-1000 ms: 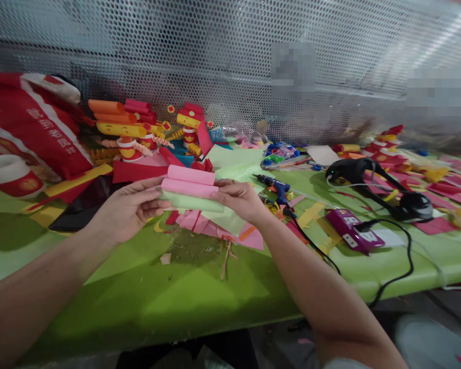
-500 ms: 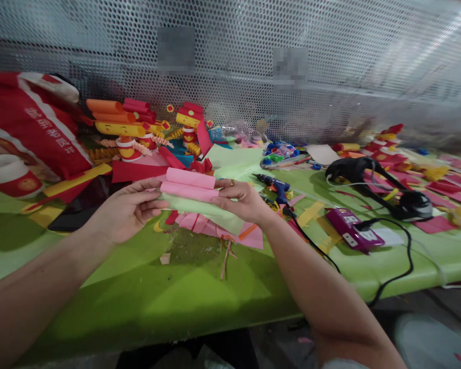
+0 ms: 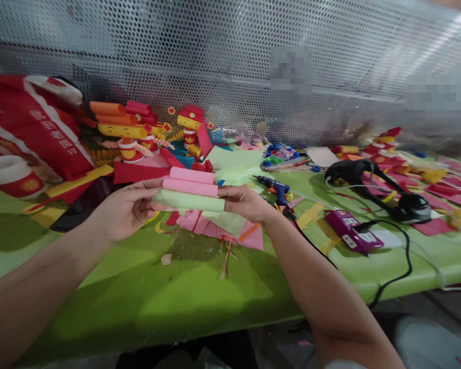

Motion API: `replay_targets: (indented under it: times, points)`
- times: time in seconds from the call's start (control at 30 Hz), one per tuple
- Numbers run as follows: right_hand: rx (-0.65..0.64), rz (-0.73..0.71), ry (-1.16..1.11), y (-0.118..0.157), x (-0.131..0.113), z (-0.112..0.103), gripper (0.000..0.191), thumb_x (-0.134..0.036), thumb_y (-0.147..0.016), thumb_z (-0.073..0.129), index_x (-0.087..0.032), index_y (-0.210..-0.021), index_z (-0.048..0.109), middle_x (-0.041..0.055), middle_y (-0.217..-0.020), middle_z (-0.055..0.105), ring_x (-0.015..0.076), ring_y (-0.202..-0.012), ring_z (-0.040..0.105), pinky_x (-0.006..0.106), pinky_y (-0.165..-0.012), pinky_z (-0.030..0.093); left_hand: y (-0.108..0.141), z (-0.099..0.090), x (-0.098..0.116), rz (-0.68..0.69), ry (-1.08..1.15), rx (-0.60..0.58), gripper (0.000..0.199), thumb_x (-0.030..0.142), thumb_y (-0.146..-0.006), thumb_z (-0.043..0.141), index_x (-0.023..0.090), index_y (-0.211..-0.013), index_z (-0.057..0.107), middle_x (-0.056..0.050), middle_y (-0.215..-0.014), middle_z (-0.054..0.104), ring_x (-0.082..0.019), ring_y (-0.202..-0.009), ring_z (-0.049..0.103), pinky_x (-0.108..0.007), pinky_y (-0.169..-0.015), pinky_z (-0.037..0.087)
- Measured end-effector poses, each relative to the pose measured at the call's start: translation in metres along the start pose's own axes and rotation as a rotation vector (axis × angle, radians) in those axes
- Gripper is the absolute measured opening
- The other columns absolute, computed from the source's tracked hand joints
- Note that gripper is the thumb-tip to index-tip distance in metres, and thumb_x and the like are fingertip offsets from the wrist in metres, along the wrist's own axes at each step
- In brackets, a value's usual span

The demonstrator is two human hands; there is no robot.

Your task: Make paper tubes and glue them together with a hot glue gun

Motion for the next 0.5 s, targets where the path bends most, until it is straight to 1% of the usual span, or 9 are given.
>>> replay_targets:
  times: [0.1, 0.2, 0.27, 0.37, 0.43, 0.5]
  points:
    - [0.100, 0.002, 0.037, -0.003, 0.000, 0.001, 0.027, -0.033, -0.057, 0.080, -0.025, -0.083, 0.075, 0.0023, -0.083, 0.074, 0.0166, -0.072, 0.067, 0.032, -0.073, 0.055, 0.000, 0.000, 0.000, -0.012, -0.021, -0.011, 0.028, 0.000, -0.082, 0.038, 0.011, -0.087, 0.063, -0.001, -0.045, 0.062, -0.011, -0.038, 0.060, -0.014, -0.036, 0.045]
    - [0.200, -0.041, 0.033, -0.005, 0.000, 0.002, 0.025, -0.036, -0.052, 0.082, -0.026, -0.074, 0.076, 0.0017, -0.077, 0.074, 0.0199, -0.073, 0.068, 0.036, -0.074, 0.055, -0.003, -0.002, 0.000, 0.010, -0.042, -0.045, 0.028, 0.005, -0.080, 0.037, 0.012, -0.082, 0.064, -0.001, -0.046, 0.061, -0.012, -0.034, 0.057, -0.018, -0.032, 0.041]
    - [0.251, -0.084, 0.023, -0.005, -0.001, 0.003, 0.024, -0.036, -0.050, 0.083, -0.026, -0.071, 0.076, 0.0018, -0.075, 0.074, 0.0210, -0.074, 0.068, 0.037, -0.075, 0.054, -0.004, -0.004, 0.003, 0.104, -0.103, -0.054, 0.027, 0.005, -0.076, 0.040, 0.014, -0.075, 0.065, 0.001, -0.045, 0.060, -0.010, -0.030, 0.050, -0.018, -0.029, 0.036]
    - [0.318, -0.126, 0.018, -0.004, -0.003, 0.002, 0.024, -0.038, -0.049, 0.083, -0.026, -0.068, 0.075, 0.0026, -0.074, 0.073, 0.0219, -0.074, 0.068, 0.038, -0.075, 0.054, -0.004, -0.009, 0.013, 0.319, -0.239, -0.013, 0.024, 0.000, -0.071, 0.048, 0.014, -0.069, 0.068, 0.004, -0.048, 0.059, -0.003, -0.031, 0.040, -0.014, -0.033, 0.033]
    - [0.351, -0.135, 0.017, -0.004, -0.004, 0.001, 0.025, -0.040, -0.048, 0.083, -0.026, -0.067, 0.075, 0.0025, -0.074, 0.073, 0.0223, -0.074, 0.067, 0.038, -0.074, 0.054, -0.005, -0.010, 0.017, 0.392, -0.328, -0.014, 0.026, -0.002, -0.068, 0.053, 0.016, -0.076, 0.070, 0.006, -0.051, 0.059, -0.003, -0.037, 0.043, -0.012, -0.039, 0.036]
    - [0.373, -0.138, 0.020, -0.004, -0.005, 0.001, 0.025, -0.042, -0.047, 0.083, -0.026, -0.065, 0.075, 0.0022, -0.073, 0.073, 0.0225, -0.075, 0.067, 0.038, -0.073, 0.054, -0.007, -0.010, 0.017, 0.408, -0.395, -0.042, 0.030, -0.003, -0.065, 0.056, 0.017, -0.080, 0.072, 0.005, -0.059, 0.062, -0.005, -0.048, 0.051, -0.012, -0.046, 0.041]
Point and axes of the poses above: each hand's wrist, its own y-axis away from the middle knuckle, its own z-axis out of the palm, x = y × z, the point moved 5 cm from there along -y, towards the middle knuckle
